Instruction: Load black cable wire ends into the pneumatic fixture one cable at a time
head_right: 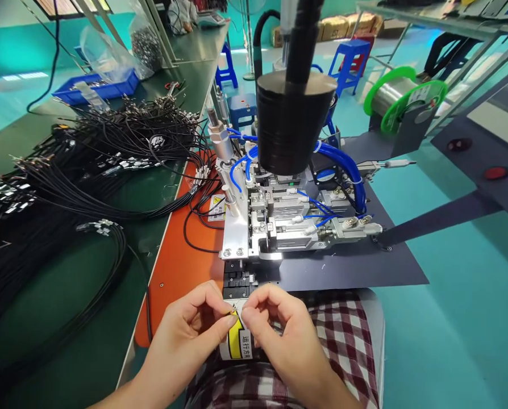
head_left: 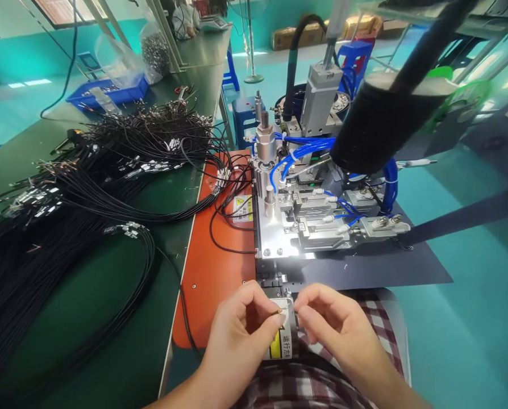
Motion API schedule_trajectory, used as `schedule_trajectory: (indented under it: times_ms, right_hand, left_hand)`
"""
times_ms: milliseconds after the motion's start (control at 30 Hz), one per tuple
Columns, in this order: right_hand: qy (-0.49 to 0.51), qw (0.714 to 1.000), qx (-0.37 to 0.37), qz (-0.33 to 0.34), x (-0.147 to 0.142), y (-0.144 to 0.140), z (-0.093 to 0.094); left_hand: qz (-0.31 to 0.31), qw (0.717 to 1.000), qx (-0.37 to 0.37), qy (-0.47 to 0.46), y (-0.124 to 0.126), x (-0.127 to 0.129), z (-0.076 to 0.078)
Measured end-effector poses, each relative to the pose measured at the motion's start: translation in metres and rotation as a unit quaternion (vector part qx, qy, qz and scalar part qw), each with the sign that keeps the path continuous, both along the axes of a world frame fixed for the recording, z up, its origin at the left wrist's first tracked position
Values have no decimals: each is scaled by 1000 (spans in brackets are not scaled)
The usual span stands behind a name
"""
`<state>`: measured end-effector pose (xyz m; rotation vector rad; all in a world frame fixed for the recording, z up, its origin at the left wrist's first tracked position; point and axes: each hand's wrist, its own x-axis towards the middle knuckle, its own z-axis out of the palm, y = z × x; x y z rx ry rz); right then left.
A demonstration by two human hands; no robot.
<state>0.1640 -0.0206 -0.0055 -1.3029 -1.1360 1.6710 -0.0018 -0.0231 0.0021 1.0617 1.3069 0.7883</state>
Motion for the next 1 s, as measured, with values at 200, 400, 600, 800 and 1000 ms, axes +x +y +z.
schedule_trajectory:
  times_ms: [200, 400, 600, 800, 1000]
  right_hand:
    - [7, 1000, -17, -17, -9, 1, -2]
    - [-34, 999, 31, -23, -10, -7, -6]
    - [8, 998, 25, -53, -11, -10, -10]
    - [95, 994, -37, -25, -10, -8, -13]
    - [89, 995, -29, -22, -13, -8, -15]
  left_hand:
    - [-1, 998, 45, 40, -3, 1, -2]
    - [-2, 998, 38, 56, -6, 0, -8]
    - [0, 1000, -4, 18, -5, 2, -3]
    - [-7, 988, -113, -101, 2, 3, 3]
    - [-9, 981, -122, -152, 4, 2, 2]
